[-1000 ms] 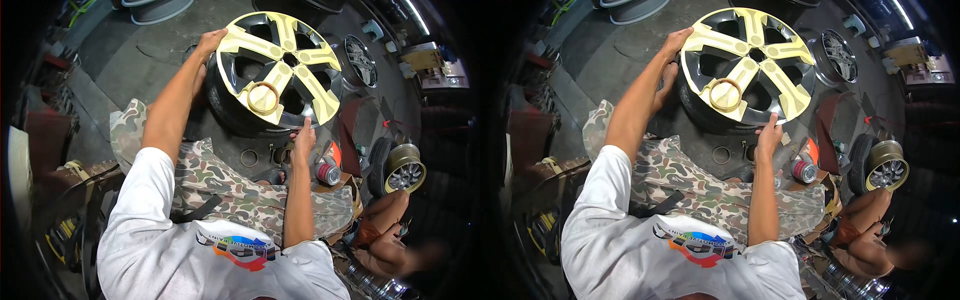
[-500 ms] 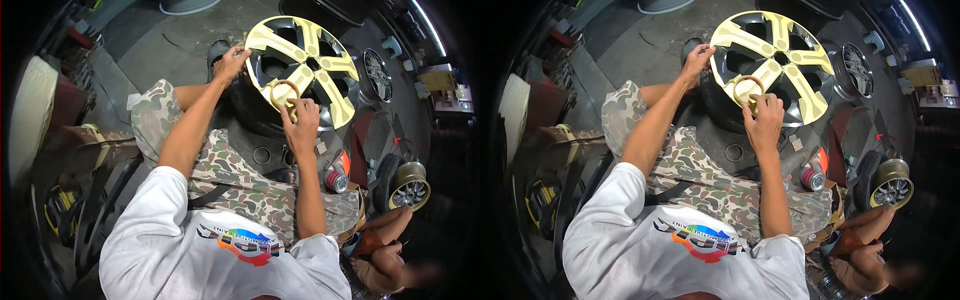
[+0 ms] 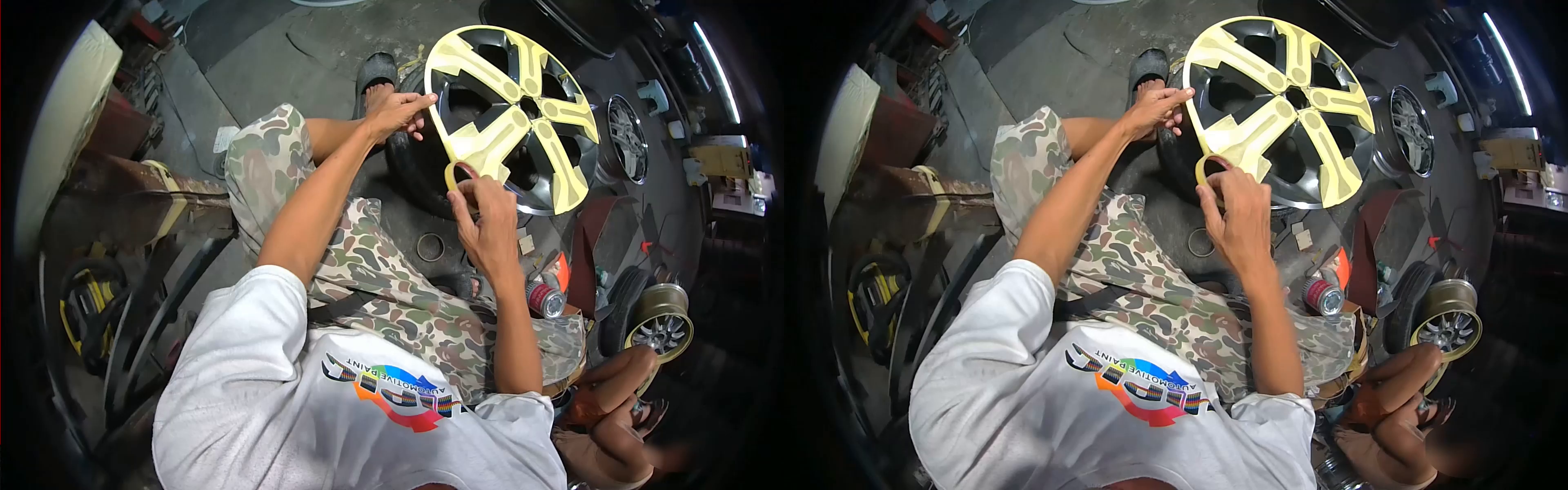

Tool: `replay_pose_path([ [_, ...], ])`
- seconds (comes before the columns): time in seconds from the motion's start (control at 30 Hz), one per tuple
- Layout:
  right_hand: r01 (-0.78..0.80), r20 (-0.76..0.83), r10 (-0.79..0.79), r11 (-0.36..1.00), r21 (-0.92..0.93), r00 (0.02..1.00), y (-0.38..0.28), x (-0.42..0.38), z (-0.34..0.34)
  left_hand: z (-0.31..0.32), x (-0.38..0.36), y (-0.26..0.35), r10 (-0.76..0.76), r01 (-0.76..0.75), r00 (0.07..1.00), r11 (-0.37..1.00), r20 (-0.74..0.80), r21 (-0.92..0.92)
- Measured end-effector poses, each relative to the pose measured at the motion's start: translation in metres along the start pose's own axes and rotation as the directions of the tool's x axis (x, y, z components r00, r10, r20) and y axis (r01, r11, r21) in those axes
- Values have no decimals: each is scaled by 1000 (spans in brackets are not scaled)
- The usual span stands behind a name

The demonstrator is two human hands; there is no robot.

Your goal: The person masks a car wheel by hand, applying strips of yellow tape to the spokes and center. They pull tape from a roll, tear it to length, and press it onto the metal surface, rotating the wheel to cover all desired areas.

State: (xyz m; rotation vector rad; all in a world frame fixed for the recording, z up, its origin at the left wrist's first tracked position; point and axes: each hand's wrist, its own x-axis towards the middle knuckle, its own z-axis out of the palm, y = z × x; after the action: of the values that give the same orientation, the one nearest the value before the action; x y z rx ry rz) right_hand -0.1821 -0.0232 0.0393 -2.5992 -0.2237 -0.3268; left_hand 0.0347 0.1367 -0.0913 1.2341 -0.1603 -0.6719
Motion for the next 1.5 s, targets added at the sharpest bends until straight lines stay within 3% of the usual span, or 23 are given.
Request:
replay_pose_path([
  [0.03, -24, 33, 21, 996, 87, 999, -3, -4, 2, -1, 0, -2, -2, 2, 1000, 1000, -8, -6],
  [0.17, -127, 32, 124, 985, 115, 992, 0, -11, 6, 0, -1, -5, -17, 17, 1000, 1000, 23, -10],
  [0.3, -222, -60, 227, 972, 78, 972, 11, -23, -3, 0, 1, -7, -25, 25, 999, 1000, 24, 13],
  [0.37, -262, -24, 263, 965, 27, 965, 15, -25, -10, 2, 1, -7, -18, 18, 1000, 999, 20, 26],
  [0.5, -208, -32, 209, 977, 38, 977, 12, -27, -5, 3, 2, -8, 16, -16, 1000, 998, -4, 57],
  [0.8, -272, 38, 273, 962, -28, 961, 33, -40, -3, 22, -19, -18, -8, 7, 1000, 998, 13, 65],
  [1.0, -261, -25, 262, 964, 59, 965, 47, -44, -31, 26, -21, -23, -7, 7, 1000, 997, 8, 79],
  [1.37, -221, 76, 224, 974, -44, 972, 63, -54, -29, 40, -37, -22, -7, 3, 1000, 988, 26, 154],
  [1.5, -338, 129, 335, 941, 4, 933, 75, -56, -39, 50, -44, -29, -2, -7, 998, 988, 62, 153],
])
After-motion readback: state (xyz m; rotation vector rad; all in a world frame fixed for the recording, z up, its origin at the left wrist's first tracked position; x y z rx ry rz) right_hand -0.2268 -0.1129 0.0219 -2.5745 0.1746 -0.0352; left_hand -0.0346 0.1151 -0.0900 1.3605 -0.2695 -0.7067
